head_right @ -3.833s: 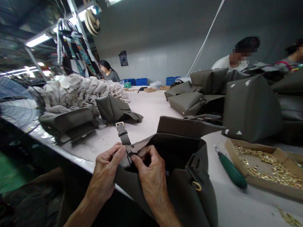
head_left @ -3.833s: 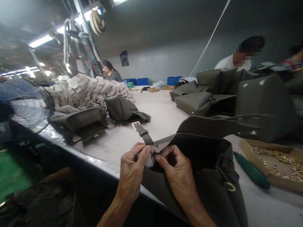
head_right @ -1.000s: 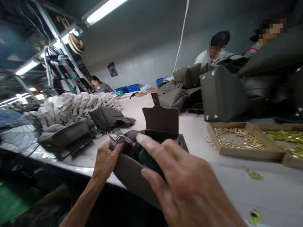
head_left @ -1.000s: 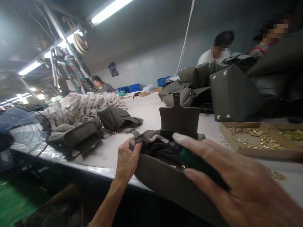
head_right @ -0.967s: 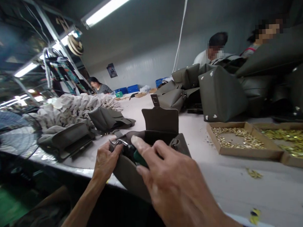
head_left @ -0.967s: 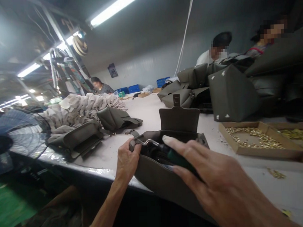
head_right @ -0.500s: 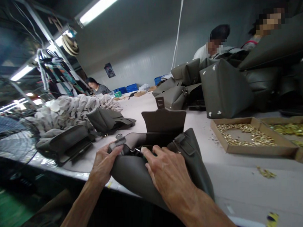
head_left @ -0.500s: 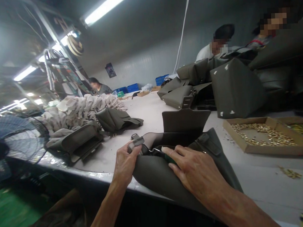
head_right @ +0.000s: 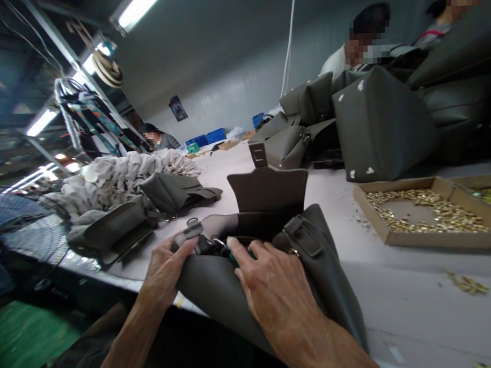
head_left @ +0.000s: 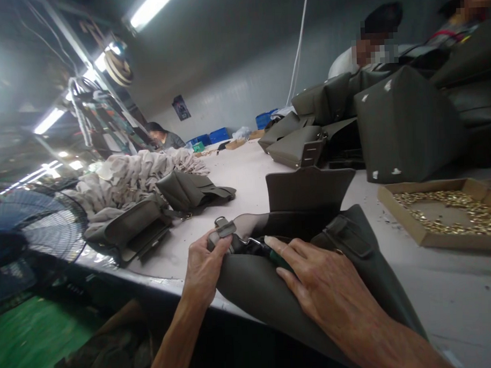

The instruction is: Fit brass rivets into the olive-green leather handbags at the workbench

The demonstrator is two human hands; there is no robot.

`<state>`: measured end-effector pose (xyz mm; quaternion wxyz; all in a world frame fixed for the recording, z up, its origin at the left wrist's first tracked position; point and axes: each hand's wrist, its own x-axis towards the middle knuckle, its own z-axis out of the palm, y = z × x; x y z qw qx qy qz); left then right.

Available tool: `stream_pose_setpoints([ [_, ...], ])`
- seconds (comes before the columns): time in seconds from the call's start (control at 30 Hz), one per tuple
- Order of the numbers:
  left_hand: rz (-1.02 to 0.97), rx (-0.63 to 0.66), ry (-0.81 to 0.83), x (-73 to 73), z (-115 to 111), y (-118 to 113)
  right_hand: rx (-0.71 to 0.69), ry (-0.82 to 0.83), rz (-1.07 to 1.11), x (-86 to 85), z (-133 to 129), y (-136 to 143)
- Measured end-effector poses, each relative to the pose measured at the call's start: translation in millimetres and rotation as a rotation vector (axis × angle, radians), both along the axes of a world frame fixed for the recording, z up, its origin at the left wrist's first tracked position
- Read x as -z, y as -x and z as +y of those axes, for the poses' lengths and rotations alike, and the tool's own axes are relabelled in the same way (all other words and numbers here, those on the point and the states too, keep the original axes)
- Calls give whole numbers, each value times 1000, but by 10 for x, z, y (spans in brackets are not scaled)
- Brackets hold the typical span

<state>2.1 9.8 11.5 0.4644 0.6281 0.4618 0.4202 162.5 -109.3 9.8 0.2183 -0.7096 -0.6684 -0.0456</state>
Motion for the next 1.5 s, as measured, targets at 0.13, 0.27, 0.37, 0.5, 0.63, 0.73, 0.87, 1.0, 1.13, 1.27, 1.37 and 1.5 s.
stream_pose_setpoints([
  [0.13, -19, -18, 39, 30, 6, -3, -23, -97, -140, -35, -4, 92],
  [0.27, -30, -39, 39, 34, -13, 0, -27, -283, -309, -35, -16, 260],
  [0.37, -36, -58, 29, 34, -43, 4, -4, -257, -207, 5, -23, 316],
  [0.5, -108, -45, 98, 39, -66, -3, -36, -46, 40, -6, -1, 232],
  [0.63, -156, -46, 137, 42, -72, -20, -85, 68, 179, -98, 23, 121],
  [0.73, -210, -82, 146, 43, -99, -38, -99, 27, 61, -99, 10, 168],
  [0.87, -226, -177, 235, 54, -164, -53, -83, -103, -143, -35, 22, 370],
  [1.0, -221, -222, 289, 59, -179, -66, -82, -70, -108, -68, 105, 406],
  [1.13, -253, -174, 274, 73, -114, -80, -97, 38, 150, -119, 142, 208],
  [1.27, -274, -119, 260, 91, -61, -87, -115, 51, 281, -89, 99, 55],
  [1.37, -268, -64, 240, 93, -60, -75, -120, 24, 301, -80, 79, 33],
  [1.5, -247, -6, 203, 96, -62, -53, -113, 32, 226, -159, 83, 56],
])
